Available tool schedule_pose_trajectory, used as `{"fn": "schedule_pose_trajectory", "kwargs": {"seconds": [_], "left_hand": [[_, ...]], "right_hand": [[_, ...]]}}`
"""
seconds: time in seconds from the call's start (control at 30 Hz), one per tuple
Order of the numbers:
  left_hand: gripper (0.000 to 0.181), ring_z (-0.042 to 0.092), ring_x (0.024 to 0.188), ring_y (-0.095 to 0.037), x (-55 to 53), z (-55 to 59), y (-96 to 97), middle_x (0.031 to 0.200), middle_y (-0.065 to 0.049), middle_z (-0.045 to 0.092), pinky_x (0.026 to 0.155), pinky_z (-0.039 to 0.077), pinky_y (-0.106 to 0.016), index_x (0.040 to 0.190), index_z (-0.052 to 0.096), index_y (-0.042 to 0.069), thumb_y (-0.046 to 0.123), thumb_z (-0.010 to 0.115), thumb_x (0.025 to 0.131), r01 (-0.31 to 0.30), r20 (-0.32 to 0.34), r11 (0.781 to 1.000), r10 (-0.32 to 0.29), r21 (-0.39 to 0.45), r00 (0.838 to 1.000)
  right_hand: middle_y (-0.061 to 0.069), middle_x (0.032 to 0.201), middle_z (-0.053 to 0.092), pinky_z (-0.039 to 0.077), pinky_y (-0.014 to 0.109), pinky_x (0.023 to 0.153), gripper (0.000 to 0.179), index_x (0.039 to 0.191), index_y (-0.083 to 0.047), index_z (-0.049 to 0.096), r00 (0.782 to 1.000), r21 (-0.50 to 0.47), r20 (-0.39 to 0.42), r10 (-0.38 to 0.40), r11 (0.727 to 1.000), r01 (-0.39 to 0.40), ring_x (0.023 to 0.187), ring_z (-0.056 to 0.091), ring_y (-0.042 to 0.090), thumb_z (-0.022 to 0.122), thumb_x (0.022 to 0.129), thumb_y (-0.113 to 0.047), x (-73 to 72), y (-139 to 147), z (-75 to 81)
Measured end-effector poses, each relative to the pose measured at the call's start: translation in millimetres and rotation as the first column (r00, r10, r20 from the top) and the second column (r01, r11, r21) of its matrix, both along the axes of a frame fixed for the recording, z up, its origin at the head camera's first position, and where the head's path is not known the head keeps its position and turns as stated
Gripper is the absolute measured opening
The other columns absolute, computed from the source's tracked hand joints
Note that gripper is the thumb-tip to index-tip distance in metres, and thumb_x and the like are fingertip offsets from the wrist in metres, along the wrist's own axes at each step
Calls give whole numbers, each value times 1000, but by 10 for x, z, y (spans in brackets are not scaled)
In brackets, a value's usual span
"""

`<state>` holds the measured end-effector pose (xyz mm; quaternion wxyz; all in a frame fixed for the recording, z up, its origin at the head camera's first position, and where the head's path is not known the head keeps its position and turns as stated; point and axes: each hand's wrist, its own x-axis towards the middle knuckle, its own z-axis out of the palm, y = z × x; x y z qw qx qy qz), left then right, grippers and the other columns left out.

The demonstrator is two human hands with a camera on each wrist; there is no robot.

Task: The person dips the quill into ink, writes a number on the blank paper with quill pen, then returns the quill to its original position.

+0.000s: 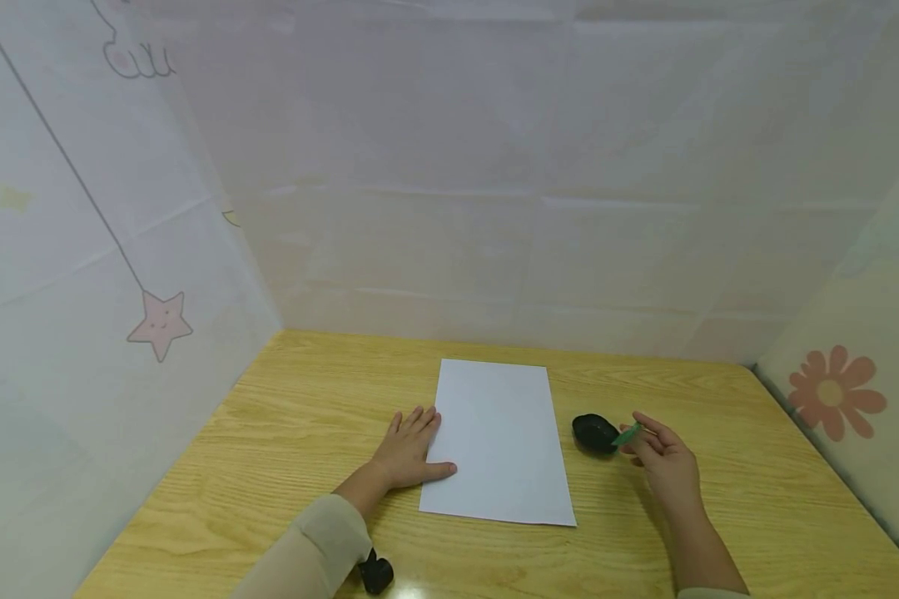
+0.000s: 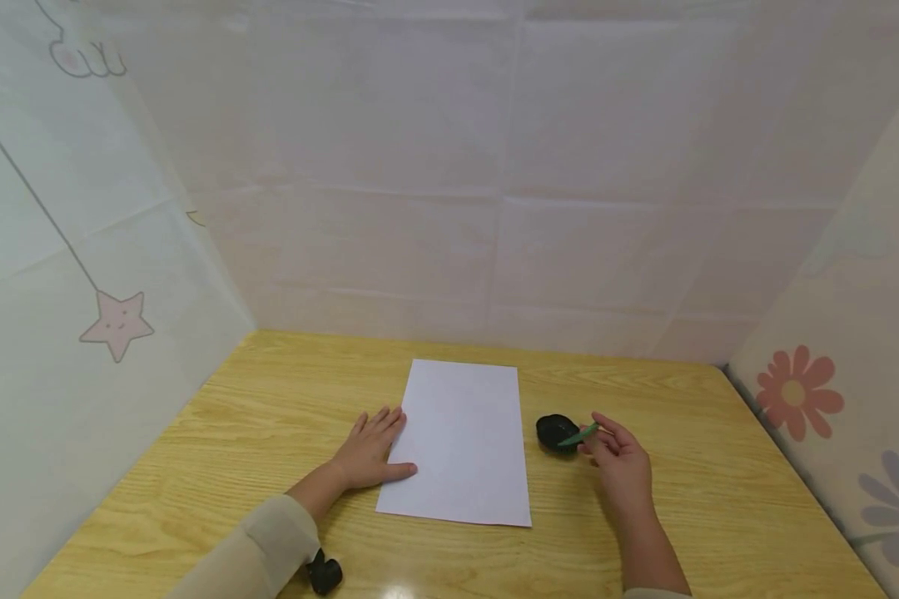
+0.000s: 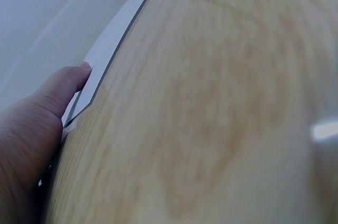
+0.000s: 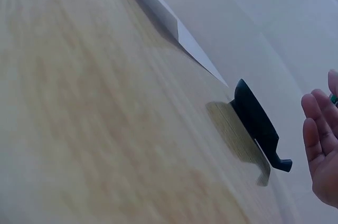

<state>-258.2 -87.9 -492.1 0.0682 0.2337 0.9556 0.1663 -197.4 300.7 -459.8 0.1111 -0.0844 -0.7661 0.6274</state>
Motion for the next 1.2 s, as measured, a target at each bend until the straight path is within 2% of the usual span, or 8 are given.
{"fn": "schedule_pose_trajectory", "kwargs": {"seconds": [0.13,0.27,0.37,0.5,0.63,0.83,0.97,1.2], "left_hand": [[97,12,154,-29,-8,-8,0,165,-8,18,123,5,-56,156,24,7,68,54,88,0,-4,1000,0,-1,1000],[97,12,154,-29,-3,-2,2,165,-8,18,123,5,-56,156,24,7,69,53,88,1,-8,1000,-1,-3,1000],[96,12,154,-29,2,6,3,165,-8,17,123,4,-56,156,24,7,69,53,88,1,-3,1000,-1,-3,1000],[96,13,153,-30,7,12,1,165,-9,18,123,5,-56,155,25,6,67,55,88,8,-7,1000,-8,-1,1000],[95,15,153,-32,18,24,-4,164,-11,20,122,6,-57,155,26,4,66,55,88,16,-13,1000,-16,2,1000],[95,14,153,-31,15,36,0,164,-10,19,123,6,-56,155,26,5,66,55,88,9,-6,1000,-9,1,1000],[95,14,153,-30,10,29,2,164,-10,19,123,7,-56,155,26,5,66,55,88,6,-6,1000,-6,-4,1000],[95,14,153,-30,10,26,-1,164,-10,19,123,7,-56,155,26,5,66,55,88,5,-6,1000,-5,-7,1000]], "right_hand": [[-31,95,69,54,17,71,50,141,-5,50,1000,5,-14,9,1000,-8,79,68,-4,60,98,-30,1,10,-9],[-26,88,71,53,18,68,47,133,-9,59,1000,34,1,-28,999,28,76,68,0,60,96,-39,-16,18,-23],[-22,84,70,53,18,66,34,119,-17,68,998,20,26,-65,998,64,72,65,3,62,95,-40,-27,16,-25],[-30,91,67,49,17,64,28,105,-19,74,993,9,54,-102,995,102,69,56,3,64,93,-42,-27,5,-12],[-35,91,63,47,18,63,40,109,-11,74,990,79,48,-132,989,128,69,51,2,60,95,-45,-21,-10,2],[-22,82,64,49,19,62,30,114,-25,70,991,101,27,-128,987,125,69,61,3,57,96,-46,-10,-15,-1],[-25,83,66,48,18,59,20,110,-35,66,993,75,23,-112,991,110,63,62,2,56,97,-45,-9,-12,-4],[-27,79,68,46,17,54,10,104,-39,62,996,15,22,-91,996,91,55,61,1,54,99,-40,-27,-4,-4]]}}
